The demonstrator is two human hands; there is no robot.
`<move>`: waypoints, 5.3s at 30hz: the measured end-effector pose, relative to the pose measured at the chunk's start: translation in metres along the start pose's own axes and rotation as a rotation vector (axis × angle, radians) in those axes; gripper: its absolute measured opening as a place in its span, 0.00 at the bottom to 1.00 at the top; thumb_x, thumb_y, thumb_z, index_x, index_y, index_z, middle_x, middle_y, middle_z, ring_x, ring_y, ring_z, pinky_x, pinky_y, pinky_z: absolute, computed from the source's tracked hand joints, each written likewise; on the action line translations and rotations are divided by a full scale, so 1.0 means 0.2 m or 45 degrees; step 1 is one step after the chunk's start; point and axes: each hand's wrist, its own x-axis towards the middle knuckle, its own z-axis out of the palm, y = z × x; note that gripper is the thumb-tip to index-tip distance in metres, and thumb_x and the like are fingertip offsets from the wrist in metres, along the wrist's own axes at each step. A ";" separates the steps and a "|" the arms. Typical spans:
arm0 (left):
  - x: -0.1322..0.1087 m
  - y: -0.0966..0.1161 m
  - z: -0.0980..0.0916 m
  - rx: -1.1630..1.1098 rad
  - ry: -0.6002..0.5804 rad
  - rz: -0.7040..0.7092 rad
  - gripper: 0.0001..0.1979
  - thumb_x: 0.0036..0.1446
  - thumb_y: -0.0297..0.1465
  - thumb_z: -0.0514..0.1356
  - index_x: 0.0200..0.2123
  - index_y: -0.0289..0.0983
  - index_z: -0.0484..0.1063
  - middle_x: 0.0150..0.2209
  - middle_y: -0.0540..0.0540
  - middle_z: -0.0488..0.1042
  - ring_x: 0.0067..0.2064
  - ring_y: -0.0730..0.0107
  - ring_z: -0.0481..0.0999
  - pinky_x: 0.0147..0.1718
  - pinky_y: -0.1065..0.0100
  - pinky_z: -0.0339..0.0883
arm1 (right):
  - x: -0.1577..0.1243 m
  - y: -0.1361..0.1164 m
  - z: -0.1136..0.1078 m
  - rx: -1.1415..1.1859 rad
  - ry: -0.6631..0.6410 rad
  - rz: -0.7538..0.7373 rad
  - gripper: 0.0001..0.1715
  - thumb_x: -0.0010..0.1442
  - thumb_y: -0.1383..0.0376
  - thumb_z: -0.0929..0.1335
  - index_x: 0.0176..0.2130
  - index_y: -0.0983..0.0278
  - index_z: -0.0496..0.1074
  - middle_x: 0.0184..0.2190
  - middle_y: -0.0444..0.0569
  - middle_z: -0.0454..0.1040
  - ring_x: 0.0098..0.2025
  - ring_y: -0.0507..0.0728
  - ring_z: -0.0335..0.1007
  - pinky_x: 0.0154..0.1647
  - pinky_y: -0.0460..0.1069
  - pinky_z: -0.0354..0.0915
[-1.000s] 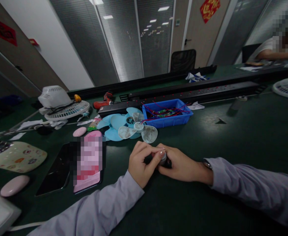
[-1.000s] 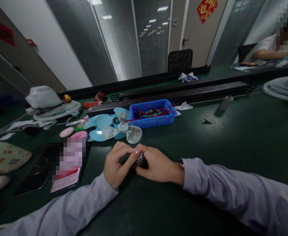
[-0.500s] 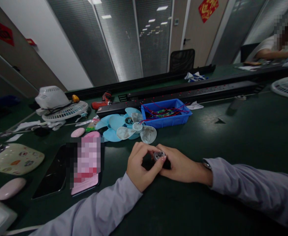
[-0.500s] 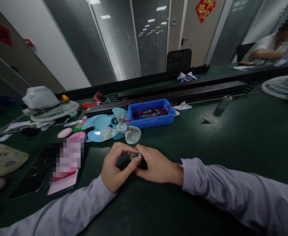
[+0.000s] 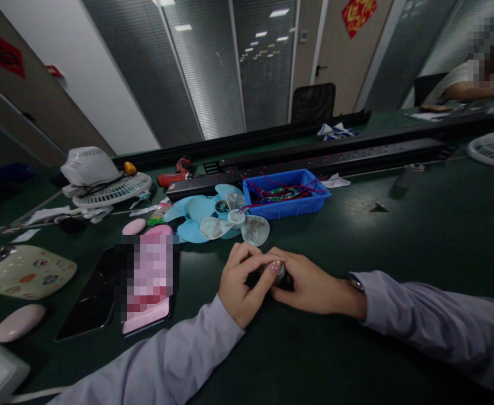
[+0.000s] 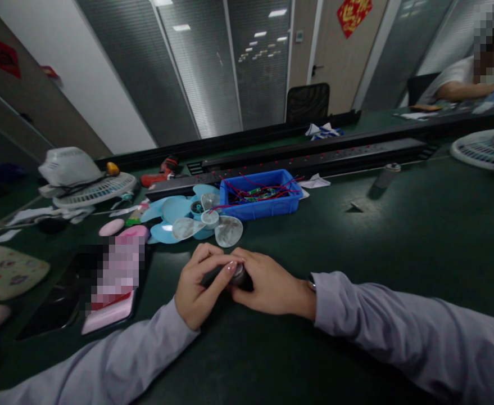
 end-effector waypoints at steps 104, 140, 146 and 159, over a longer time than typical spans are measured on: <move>-0.04 0.03 0.00 0.159 0.281 0.158 0.11 0.53 0.21 0.64 0.36 0.40 0.67 0.35 0.50 0.78 0.40 0.68 0.71 0.41 0.66 0.66 | -0.01 0.01 0.00 0.000 -0.011 0.044 0.12 0.55 0.69 0.68 0.39 0.62 0.62 0.35 0.46 0.67 0.36 0.56 0.67 0.35 0.50 0.64; -0.03 0.03 0.00 0.217 0.173 0.150 0.11 0.55 0.22 0.60 0.42 0.38 0.71 0.39 0.46 0.76 0.44 0.66 0.72 0.44 0.62 0.68 | -0.01 0.03 0.02 0.045 0.037 -0.066 0.15 0.55 0.70 0.68 0.43 0.63 0.63 0.39 0.48 0.68 0.40 0.56 0.68 0.40 0.50 0.65; -0.04 0.03 0.00 0.188 0.230 0.173 0.12 0.52 0.20 0.62 0.39 0.39 0.71 0.36 0.49 0.78 0.43 0.65 0.71 0.43 0.62 0.69 | -0.01 0.02 0.00 0.023 -0.004 0.012 0.13 0.55 0.69 0.68 0.41 0.64 0.64 0.37 0.48 0.68 0.38 0.56 0.68 0.38 0.51 0.65; -0.05 -0.04 0.03 -0.022 0.436 0.059 0.11 0.54 0.18 0.60 0.37 0.38 0.67 0.37 0.47 0.75 0.42 0.66 0.75 0.42 0.61 0.69 | 0.00 -0.01 -0.01 0.039 -0.018 0.032 0.14 0.56 0.68 0.69 0.43 0.64 0.65 0.38 0.48 0.70 0.39 0.57 0.69 0.41 0.51 0.66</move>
